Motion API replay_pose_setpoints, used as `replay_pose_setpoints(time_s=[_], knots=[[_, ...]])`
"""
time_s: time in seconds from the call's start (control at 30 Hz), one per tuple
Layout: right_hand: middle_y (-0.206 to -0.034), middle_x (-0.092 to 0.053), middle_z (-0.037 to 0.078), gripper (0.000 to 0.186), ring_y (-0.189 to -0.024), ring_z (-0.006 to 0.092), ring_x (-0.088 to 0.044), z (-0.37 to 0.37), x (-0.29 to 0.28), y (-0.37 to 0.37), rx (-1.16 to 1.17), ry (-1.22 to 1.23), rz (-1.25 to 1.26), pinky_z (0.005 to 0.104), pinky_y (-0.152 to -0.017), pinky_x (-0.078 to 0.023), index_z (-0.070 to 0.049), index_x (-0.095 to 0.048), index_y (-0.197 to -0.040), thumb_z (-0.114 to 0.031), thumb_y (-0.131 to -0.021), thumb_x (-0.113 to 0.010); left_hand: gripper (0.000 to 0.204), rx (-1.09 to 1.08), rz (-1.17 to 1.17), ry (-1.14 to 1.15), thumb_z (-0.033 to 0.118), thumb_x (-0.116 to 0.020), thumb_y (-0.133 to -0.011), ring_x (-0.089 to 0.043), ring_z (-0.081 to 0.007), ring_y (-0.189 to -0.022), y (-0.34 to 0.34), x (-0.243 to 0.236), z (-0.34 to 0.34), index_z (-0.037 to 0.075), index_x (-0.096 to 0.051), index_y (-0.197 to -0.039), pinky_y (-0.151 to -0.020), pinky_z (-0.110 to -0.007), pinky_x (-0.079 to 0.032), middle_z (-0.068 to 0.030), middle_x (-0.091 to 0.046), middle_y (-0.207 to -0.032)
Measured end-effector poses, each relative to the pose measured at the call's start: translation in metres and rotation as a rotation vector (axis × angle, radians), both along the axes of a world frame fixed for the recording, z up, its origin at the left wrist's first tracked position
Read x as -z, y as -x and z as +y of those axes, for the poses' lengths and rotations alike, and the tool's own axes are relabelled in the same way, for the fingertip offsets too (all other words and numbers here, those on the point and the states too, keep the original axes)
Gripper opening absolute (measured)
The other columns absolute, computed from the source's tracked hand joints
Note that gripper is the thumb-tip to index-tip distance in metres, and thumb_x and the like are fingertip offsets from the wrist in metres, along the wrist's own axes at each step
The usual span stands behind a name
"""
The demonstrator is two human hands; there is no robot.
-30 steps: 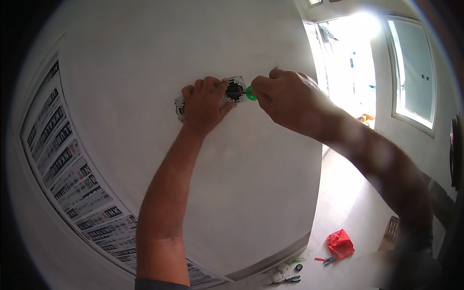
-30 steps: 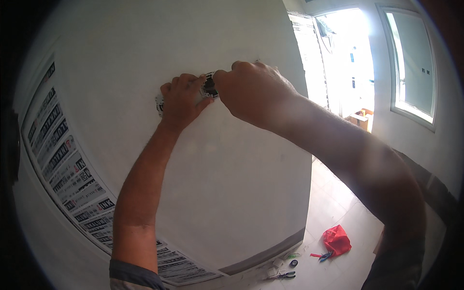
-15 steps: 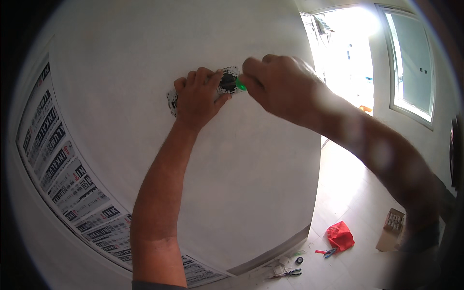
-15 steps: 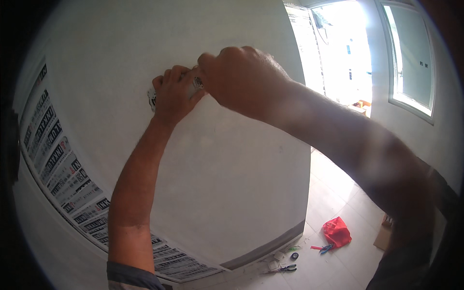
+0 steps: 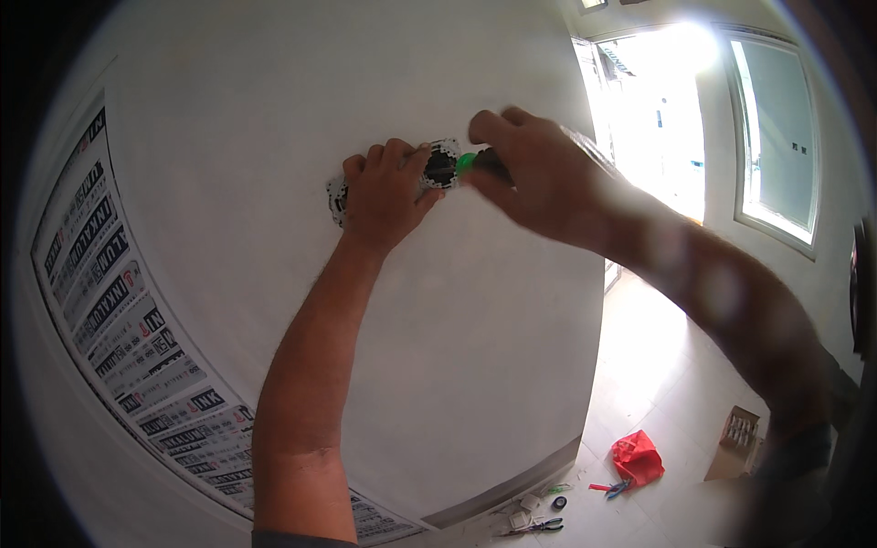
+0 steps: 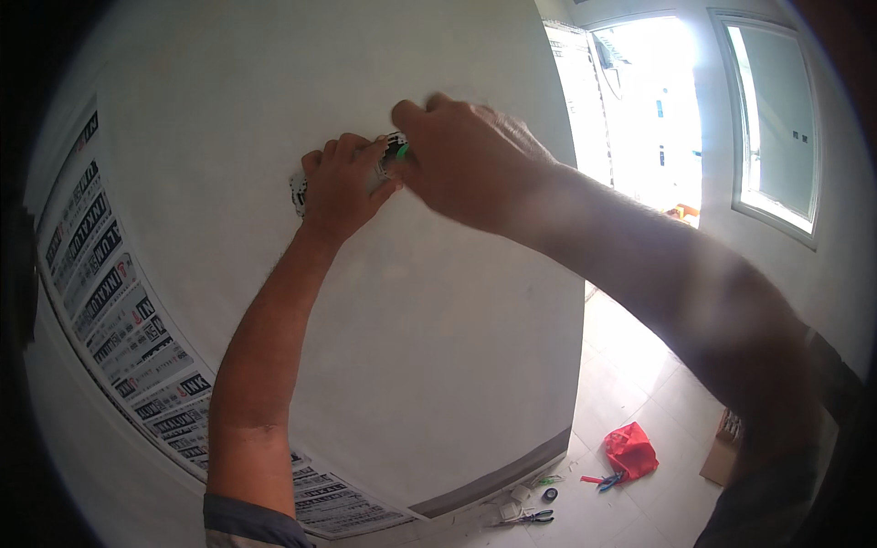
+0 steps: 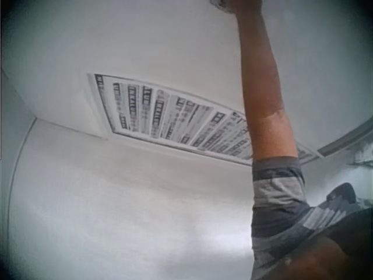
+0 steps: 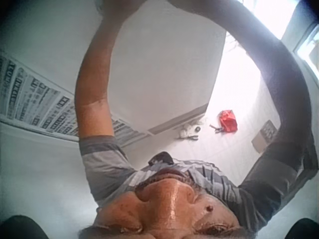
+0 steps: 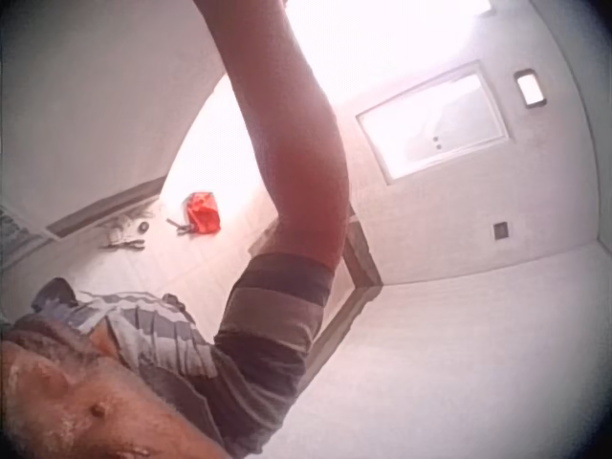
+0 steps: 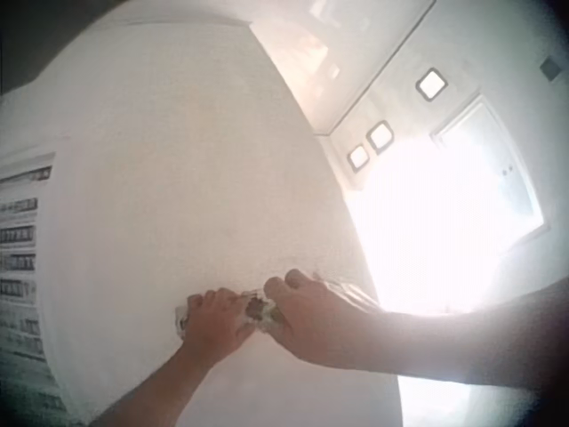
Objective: The person installs two electrical outlet boxes into a wall using a screwdriver. They secure each box with screws, then retrieve additional tools and materials from the floor before continuing to tighten the screws on both boxes.
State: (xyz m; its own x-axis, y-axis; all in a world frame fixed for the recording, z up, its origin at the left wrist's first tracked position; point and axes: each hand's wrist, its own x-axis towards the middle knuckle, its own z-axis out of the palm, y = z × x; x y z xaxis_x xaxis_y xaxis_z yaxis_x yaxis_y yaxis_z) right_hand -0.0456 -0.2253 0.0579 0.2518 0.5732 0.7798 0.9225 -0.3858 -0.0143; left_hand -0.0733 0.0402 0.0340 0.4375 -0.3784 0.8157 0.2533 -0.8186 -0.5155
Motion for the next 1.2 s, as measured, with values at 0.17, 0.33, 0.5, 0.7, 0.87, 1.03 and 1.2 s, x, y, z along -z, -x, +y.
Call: replay_pose_setpoints(time_s=[0.17,0.33,0.5,0.7,0.87,1.03,1.2], knots=[[-0.098,-0.072,0.013,0.021,-0.089,0.0340,-0.076,-0.003,0.021,-0.034,-0.265,-0.010,-0.681,0.0465,-0.080,-0.063,-0.005,-0.066,-0.118,-0.018,-0.102,-0.063,0.062,0.026,0.018,0.021,0.039,-0.087,-0.082,-0.057,-0.0215,-0.108,-0.005,0.003,0.001,0.016,-0.067,-0.136,-0.096,-0.045,-0.034,-0.0010,-0.059,-0.120],[-0.118,-0.065,0.014,0.028,-0.110,0.0334,-0.072,-0.004,-0.011,0.007,0.009,0.070,0.333,0.0450,-0.091,-0.061,-0.004,-0.064,-0.124,-0.009,-0.096,-0.067,0.063,0.021,0.017,0.014,0.039,-0.087,-0.082,-0.057,-0.0221,-0.109,-0.001,0.001,0.004,0.015,-0.066,-0.137,-0.096,-0.045,-0.035,-0.0015,-0.059,-0.121],[-0.086,-0.071,0.016,0.022,-0.085,0.0324,-0.076,0.001,0.015,-0.020,-0.144,-0.032,-0.411,0.0448,-0.079,-0.062,-0.005,-0.068,-0.117,-0.016,-0.098,-0.068,0.064,0.030,0.014,0.020,0.039,-0.087,-0.082,-0.057,-0.0224,-0.111,0.000,0.002,0.003,0.015,-0.066,-0.137,-0.096,-0.046,-0.035,-0.0018,-0.059,-0.121],[-0.077,-0.067,0.016,0.023,-0.070,0.0326,-0.068,0.001,0.000,-0.030,0.092,0.298,0.022,0.0429,-0.071,-0.057,-0.002,-0.061,-0.114,-0.020,-0.100,-0.066,0.065,0.007,0.032,0.037,0.040,-0.088,-0.081,-0.056,-0.0218,-0.114,-0.001,0.000,0.000,0.015,-0.066,-0.137,-0.099,-0.046,-0.035,-0.0016,-0.059,-0.120],[-0.087,-0.068,0.020,0.024,-0.078,0.0326,-0.069,0.000,-0.006,-0.011,0.051,0.140,0.297,0.0459,-0.075,-0.056,-0.001,-0.063,-0.106,-0.024,-0.100,-0.068,0.065,-0.003,0.042,0.063,0.041,-0.087,-0.081,-0.056,-0.0217,-0.114,0.000,0.002,-0.002,0.014,-0.067,-0.137,-0.100,-0.045,-0.035,-0.0017,-0.060,-0.121],[-0.098,-0.068,0.018,0.022,-0.090,0.0348,-0.071,0.002,0.003,-0.011,0.090,0.127,-0.035,0.0476,-0.082,-0.057,-0.004,-0.066,-0.108,-0.021,-0.096,-0.071,0.065,0.002,0.037,0.054,0.042,-0.087,-0.082,-0.056,-0.0211,-0.114,0.002,0.001,0.002,0.014,-0.067,-0.137,-0.100,-0.045,-0.035,-0.0014,-0.060,-0.121],[-0.100,-0.069,0.015,0.021,-0.097,0.0351,-0.072,-0.003,0.020,-0.027,0.014,0.057,-0.038,0.0471,-0.086,-0.058,-0.006,-0.069,-0.110,-0.022,-0.096,-0.068,0.066,0.037,0.029,0.056,0.042,-0.088,-0.080,-0.057,-0.0201,-0.113,0.000,0.001,0.000,0.014,-0.068,-0.136,-0.099,-0.045,-0.035,-0.0011,-0.060,-0.119]])
